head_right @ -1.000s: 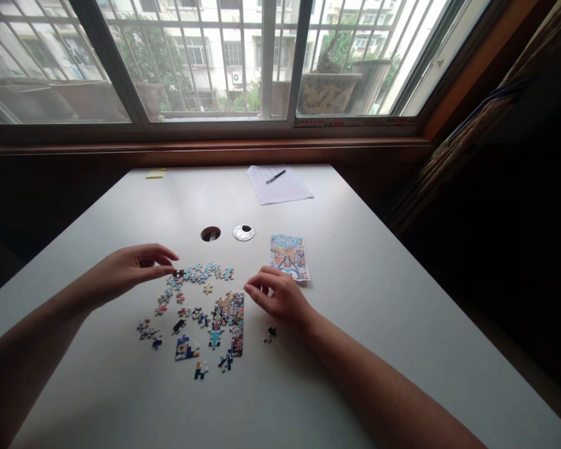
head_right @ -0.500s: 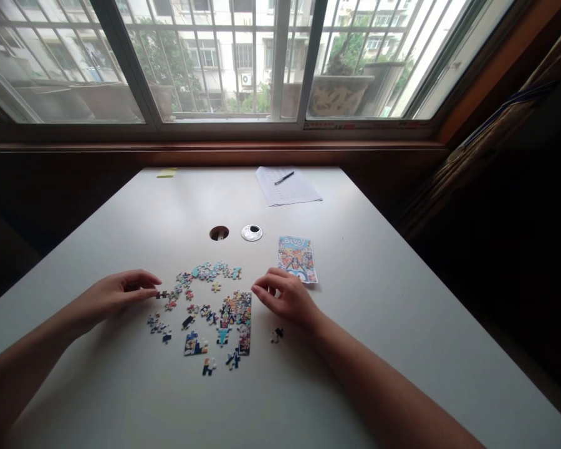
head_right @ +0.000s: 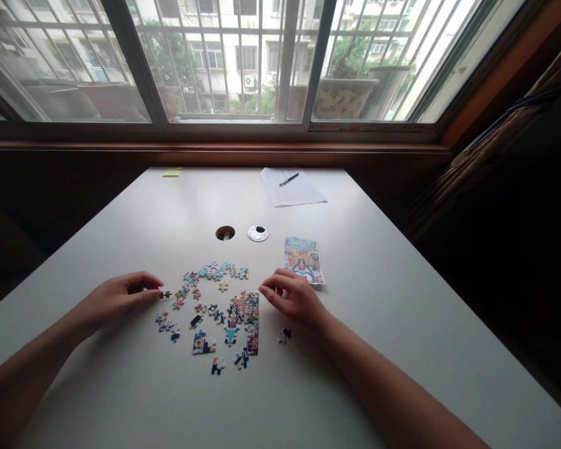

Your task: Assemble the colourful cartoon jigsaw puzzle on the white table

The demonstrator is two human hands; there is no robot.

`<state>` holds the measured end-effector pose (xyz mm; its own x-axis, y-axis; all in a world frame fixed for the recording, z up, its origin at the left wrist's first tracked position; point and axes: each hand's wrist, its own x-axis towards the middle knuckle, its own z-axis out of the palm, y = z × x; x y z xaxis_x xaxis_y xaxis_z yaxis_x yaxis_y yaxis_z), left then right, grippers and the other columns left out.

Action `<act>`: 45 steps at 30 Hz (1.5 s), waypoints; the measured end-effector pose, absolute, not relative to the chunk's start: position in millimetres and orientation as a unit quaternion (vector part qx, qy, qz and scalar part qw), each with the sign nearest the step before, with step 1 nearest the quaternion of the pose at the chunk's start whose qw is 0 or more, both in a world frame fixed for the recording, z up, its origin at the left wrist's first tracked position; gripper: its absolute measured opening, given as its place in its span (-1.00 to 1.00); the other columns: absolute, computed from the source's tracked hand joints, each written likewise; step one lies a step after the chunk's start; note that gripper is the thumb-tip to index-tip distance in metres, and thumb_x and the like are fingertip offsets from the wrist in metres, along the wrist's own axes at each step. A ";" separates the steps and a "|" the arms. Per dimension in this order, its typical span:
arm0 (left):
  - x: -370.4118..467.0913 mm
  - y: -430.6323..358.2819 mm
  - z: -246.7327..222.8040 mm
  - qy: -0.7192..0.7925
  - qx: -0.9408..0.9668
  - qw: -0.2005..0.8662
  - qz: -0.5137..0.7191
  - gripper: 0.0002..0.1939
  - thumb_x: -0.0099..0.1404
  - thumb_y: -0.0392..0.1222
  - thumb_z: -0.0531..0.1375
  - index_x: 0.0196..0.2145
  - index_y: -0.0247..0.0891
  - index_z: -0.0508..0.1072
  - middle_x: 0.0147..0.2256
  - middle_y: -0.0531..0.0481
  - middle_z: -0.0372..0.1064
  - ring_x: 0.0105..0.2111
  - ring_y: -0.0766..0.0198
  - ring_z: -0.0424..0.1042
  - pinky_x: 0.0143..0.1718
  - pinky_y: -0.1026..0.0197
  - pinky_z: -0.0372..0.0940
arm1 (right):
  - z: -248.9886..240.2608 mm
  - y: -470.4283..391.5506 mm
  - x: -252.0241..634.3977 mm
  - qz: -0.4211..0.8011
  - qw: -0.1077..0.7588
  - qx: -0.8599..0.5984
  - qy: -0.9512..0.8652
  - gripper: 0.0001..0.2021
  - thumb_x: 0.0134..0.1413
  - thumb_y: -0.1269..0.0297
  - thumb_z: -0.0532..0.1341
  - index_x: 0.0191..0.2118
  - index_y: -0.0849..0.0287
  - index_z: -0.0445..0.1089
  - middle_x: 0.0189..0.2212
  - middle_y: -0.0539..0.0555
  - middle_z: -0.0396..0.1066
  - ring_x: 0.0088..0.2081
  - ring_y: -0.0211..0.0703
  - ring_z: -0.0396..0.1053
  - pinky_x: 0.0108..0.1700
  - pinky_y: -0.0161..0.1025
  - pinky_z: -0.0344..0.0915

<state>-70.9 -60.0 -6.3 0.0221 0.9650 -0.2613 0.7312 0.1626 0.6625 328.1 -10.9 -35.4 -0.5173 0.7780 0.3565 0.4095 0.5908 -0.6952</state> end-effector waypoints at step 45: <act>-63.0 -63.3 -9.2 0.664 0.660 0.300 0.182 -0.51 0.24 0.30 0.17 -0.13 -0.10 0.59 -0.17 -0.07 0.55 -0.25 0.07 0.47 -0.28 0.20 0.33 | -35.4 -10.0 328.5 0.277 0.322 -0.359 -0.831 -0.77 0.33 0.16 0.18 -0.26 0.13 0.53 -0.37 0.08 0.44 -0.39 -0.21 0.35 -0.31 -0.22 0.29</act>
